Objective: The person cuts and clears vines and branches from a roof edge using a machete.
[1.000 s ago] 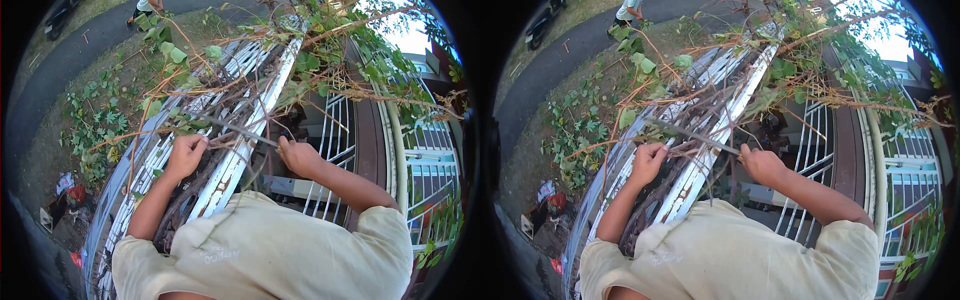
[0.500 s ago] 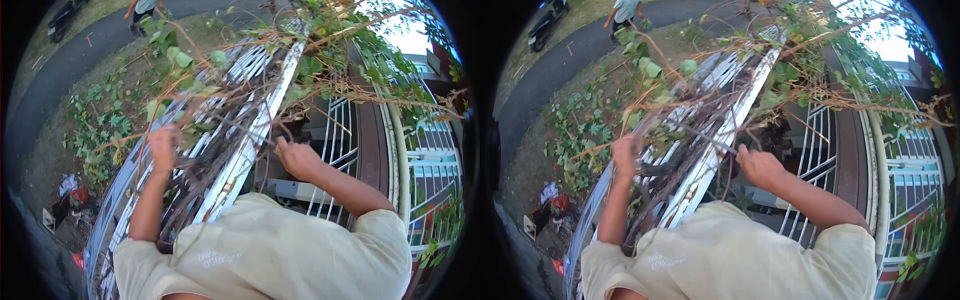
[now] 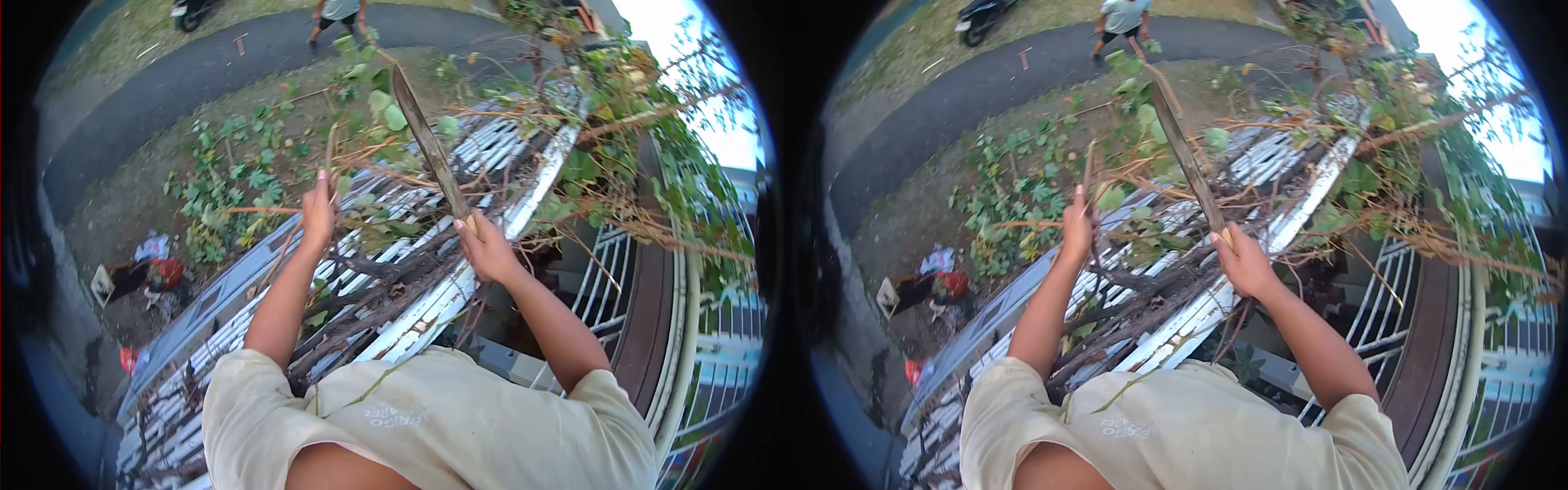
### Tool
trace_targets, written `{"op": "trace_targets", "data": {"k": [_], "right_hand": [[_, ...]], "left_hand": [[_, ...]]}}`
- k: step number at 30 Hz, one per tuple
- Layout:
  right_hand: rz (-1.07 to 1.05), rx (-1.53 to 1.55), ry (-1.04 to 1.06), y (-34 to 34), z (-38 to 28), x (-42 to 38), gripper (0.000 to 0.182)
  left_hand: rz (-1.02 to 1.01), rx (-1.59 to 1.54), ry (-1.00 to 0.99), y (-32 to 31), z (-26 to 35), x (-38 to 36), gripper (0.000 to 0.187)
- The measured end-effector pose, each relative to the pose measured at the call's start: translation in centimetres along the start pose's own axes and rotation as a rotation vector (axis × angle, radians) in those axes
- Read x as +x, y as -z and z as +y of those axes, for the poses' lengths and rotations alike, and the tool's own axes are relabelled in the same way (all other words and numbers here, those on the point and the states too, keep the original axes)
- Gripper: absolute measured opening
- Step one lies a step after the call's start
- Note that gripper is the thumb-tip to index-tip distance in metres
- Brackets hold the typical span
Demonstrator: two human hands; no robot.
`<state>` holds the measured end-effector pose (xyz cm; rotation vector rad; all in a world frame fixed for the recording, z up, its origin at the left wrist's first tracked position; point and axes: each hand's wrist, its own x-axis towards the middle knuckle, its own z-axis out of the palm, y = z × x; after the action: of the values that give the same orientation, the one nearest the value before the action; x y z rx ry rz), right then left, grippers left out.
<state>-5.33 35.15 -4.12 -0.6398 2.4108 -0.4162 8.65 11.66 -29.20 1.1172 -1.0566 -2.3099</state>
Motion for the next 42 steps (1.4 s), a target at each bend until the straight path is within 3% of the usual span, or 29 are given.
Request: {"op": "trace_targets", "data": {"k": [1,3,7,11,12,14,17,20,22,24,26,28,29,30,32,36,38,40,42], "right_hand": [[-0.094,0.184,-0.074,-1.1,0.4,-0.1,0.030],[-0.219,0.196,-0.169,-0.7,0.4,0.2,0.029],[-0.330,0.305,-0.246,-0.7,0.9,-0.3,0.028],[-0.289,0.418,-0.290,-0.6,0.6,-0.8,0.025],[-0.264,0.473,-0.281,-0.8,1.6,-0.7,0.026],[-0.241,0.557,-0.266,-0.7,1.8,-1.1,0.029],[-0.219,0.522,-0.242,-0.5,1.5,-1.3,0.032],[-0.221,0.549,-0.249,-0.5,1.9,-1.2,0.030],[-0.188,0.554,-0.242,-0.8,1.8,-1.5,0.028],[-0.134,0.560,-0.228,-0.6,1.8,-1.4,0.027],[-0.163,0.544,-0.258,-0.7,2.1,-1.3,0.024],[-0.180,0.537,-0.230,-0.6,2.0,-0.6,0.024],[-0.177,0.483,-0.222,-0.6,1.9,-0.8,0.025],[-0.176,0.427,-0.224,-0.8,1.9,-1.2,0.025],[-0.210,0.451,-0.215,-0.8,2.2,-1.2,0.025],[-0.256,0.397,-0.167,-0.9,2.2,-0.5,0.024],[-0.284,0.284,-0.202,-0.9,1.5,-0.5,0.022],[-0.280,0.242,-0.180,-0.8,0.7,-1.0,0.022],[-0.332,0.161,-0.084,1.0,1.0,-1.4,0.021]], "left_hand": [[0.007,0.003,0.070,0.0,0.2,0.0,0.075],[0.034,-0.009,0.176,0.1,-1.1,1.2,0.076],[-0.062,0.003,0.160,0.1,-1.4,0.7,0.076],[-0.408,0.232,0.065,-1.2,0.9,-1.1,0.067],[-0.381,0.237,0.073,-1.4,1.8,-1.9,0.067],[-0.857,0.424,-0.282,-1.6,2.5,-3.0,0.054],[-0.879,0.487,-0.424,-0.5,2.7,-4.1,0.043],[-0.812,0.583,-0.325,-1.3,2.4,-3.1,0.040],[-0.748,0.628,-0.298,-2.1,2.0,-2.2,0.041],[-0.520,0.748,-0.337,-3.2,2.9,-1.4,0.046],[-0.483,0.732,-0.314,-3.1,3.4,-2.2,0.051],[-0.403,0.696,-0.501,-1.6,4.7,-2.9,0.049],[-0.398,0.648,-0.370,-0.4,4.4,-3.5,0.043],[-0.402,0.645,-0.361,0.4,5.0,-4.0,0.043],[-0.545,0.429,-0.152,2.0,6.1,-5.0,0.037],[-0.553,0.768,-0.290,2.5,8.7,-5.7,0.032],[-0.484,0.762,-0.373,2.6,8.8,-6.5,0.029],[-0.359,0.891,-0.767,3.0,8.4,-6.5,0.025],[-0.308,0.859,-0.735,3.4,8.8,-7.3,0.023]]}}
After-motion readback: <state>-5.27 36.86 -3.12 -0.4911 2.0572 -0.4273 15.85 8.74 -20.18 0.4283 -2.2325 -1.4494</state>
